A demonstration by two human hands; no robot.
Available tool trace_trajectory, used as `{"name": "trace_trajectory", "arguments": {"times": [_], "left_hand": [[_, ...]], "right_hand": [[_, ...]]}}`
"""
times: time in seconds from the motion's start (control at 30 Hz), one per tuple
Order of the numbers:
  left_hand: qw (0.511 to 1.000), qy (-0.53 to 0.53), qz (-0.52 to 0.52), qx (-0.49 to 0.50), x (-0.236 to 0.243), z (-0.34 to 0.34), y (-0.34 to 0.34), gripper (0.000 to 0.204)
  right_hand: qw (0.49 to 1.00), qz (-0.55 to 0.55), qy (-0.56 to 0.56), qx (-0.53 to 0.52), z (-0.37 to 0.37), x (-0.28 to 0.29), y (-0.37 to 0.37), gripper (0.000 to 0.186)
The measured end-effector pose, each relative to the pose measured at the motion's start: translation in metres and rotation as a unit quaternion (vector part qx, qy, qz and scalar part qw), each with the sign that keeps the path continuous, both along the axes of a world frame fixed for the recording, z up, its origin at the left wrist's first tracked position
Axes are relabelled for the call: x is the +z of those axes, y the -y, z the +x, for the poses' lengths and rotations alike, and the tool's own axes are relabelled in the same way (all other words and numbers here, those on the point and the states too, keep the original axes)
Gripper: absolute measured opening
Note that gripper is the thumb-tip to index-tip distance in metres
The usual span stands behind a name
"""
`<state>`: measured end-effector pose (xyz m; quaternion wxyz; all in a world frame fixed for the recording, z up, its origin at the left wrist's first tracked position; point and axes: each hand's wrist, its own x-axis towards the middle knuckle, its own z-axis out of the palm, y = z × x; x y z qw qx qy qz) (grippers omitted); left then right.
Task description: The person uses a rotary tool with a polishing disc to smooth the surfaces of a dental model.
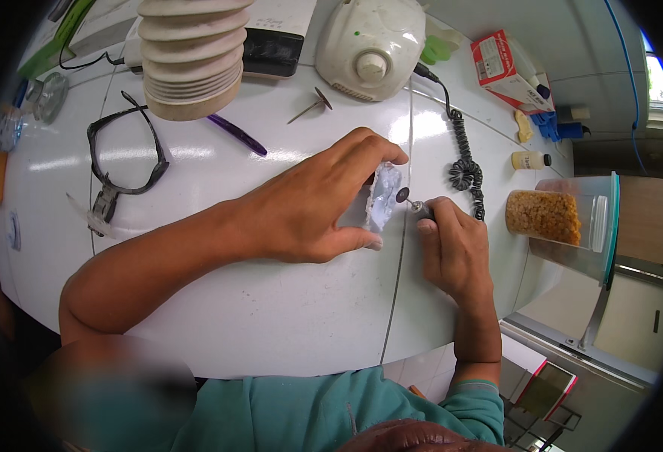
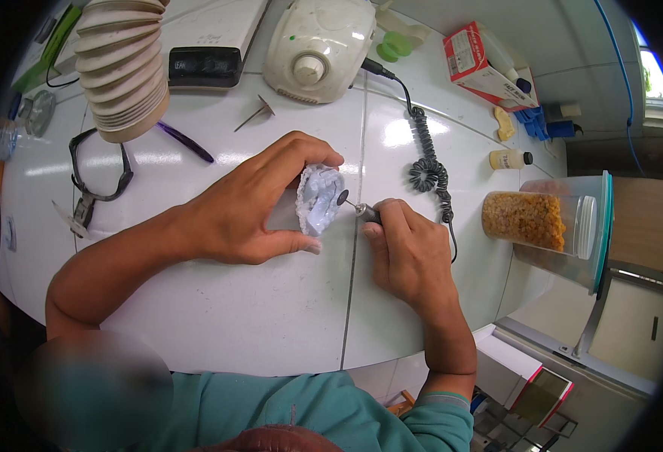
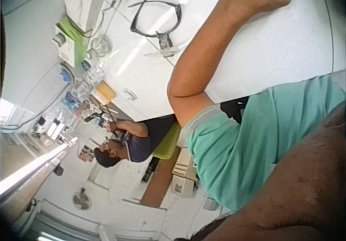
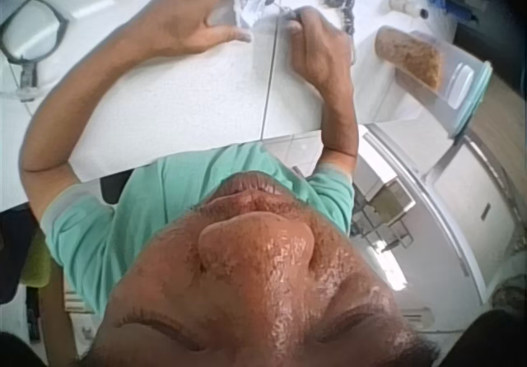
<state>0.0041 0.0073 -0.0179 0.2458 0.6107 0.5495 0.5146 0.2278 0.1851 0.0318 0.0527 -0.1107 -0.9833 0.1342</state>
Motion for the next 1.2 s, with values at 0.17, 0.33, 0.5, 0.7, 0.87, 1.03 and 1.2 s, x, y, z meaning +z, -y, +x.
{"name": "trace_trajectory", "arguments": {"times": [0.17,0.33,0.5,0.7,0.87,1.03,1.2], "left_hand": [[1.000,-0.022,0.008,0.003,0.000,-0.003,0.001,0.088],[0.995,0.051,-0.087,-0.029,0.017,-0.006,0.004,0.093],[0.972,0.190,-0.114,-0.075,0.012,-0.009,0.001,0.100],[0.972,0.165,-0.140,-0.090,0.017,-0.012,0.001,0.099],[0.967,0.189,-0.139,-0.100,0.017,-0.012,0.001,0.098],[0.973,0.167,-0.124,-0.098,0.018,-0.013,0.002,0.097],[0.979,0.157,-0.097,-0.090,0.012,-0.012,0.003,0.096]], "right_hand": [[0.999,-0.033,-0.003,-0.025,0.002,0.002,-0.005,0.020],[1.000,-0.005,-0.013,0.008,0.003,0.002,-0.009,0.019],[0.999,0.002,-0.030,0.038,0.003,-0.004,-0.014,0.020],[0.999,0.009,-0.005,0.040,0.001,0.000,-0.014,0.024],[0.999,0.016,0.009,0.038,-0.001,-0.002,-0.013,0.025],[0.999,0.014,-0.003,0.040,-0.002,-0.002,-0.012,0.025],[0.999,0.011,-0.008,0.045,-0.004,-0.003,-0.012,0.023]]}}
